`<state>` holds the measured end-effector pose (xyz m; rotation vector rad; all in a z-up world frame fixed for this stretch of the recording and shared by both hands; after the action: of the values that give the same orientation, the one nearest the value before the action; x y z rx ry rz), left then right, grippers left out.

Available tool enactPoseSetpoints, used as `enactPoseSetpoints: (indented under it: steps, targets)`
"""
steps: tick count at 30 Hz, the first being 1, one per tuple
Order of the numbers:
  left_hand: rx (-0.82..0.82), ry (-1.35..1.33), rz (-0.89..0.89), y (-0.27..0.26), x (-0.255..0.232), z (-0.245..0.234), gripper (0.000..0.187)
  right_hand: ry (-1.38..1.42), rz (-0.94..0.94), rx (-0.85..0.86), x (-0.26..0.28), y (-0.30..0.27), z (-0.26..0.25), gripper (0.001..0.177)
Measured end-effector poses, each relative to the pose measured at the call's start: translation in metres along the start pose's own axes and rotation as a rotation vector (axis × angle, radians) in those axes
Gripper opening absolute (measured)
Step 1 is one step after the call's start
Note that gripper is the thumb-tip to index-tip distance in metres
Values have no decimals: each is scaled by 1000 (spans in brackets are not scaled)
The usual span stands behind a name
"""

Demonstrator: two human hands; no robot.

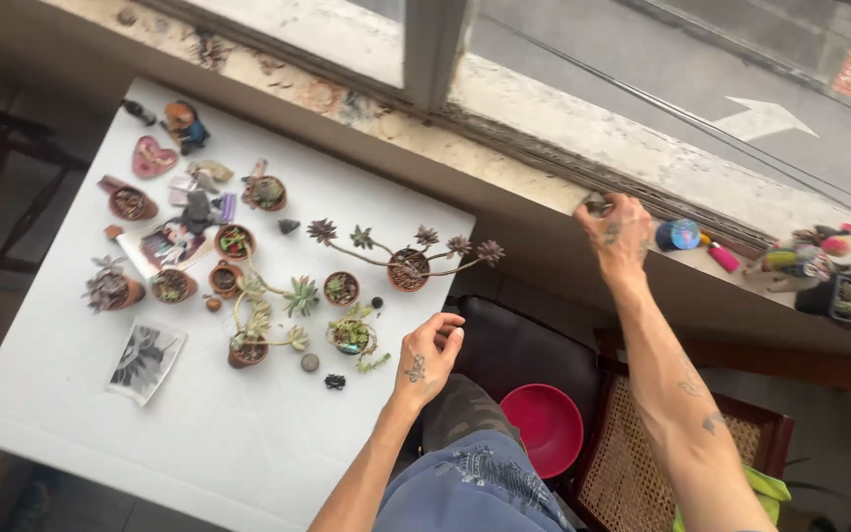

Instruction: The person moves small potted succulent plants from a windowsill to a white table by hand, then wipes the dust from the windowsill with their hands.

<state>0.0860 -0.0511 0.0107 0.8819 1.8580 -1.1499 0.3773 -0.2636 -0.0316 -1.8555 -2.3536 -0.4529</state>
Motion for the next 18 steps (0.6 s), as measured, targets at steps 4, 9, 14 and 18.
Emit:
enactPoseSetpoints:
  steps: [4,9,14,18]
  targets:
    - [-41,-55,14,-9,15,-11,17,-1,-216,-9,53,-36,-17,40]
    - [-122,-153,-20,-40,39,-33,30,113,-602,107,152,-169,-10,41]
    - [-158,-190,-257,-85,122,-50,31,333,-830,392,188,-276,59,43]
    - [-224,-251,-406,-116,169,-71,38,346,-936,453,232,-319,78,29]
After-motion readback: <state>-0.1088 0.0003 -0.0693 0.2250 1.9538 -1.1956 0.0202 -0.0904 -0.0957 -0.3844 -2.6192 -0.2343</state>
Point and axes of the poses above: each hand's wrist, its own y-axis towards the middle knuckle, its own z-axis out of the palm, x = y × z, the point moved 1 cm from there along y, towards the middle knuckle, and after that the axes turned 2 degrees about y, right-handed, at the moved point
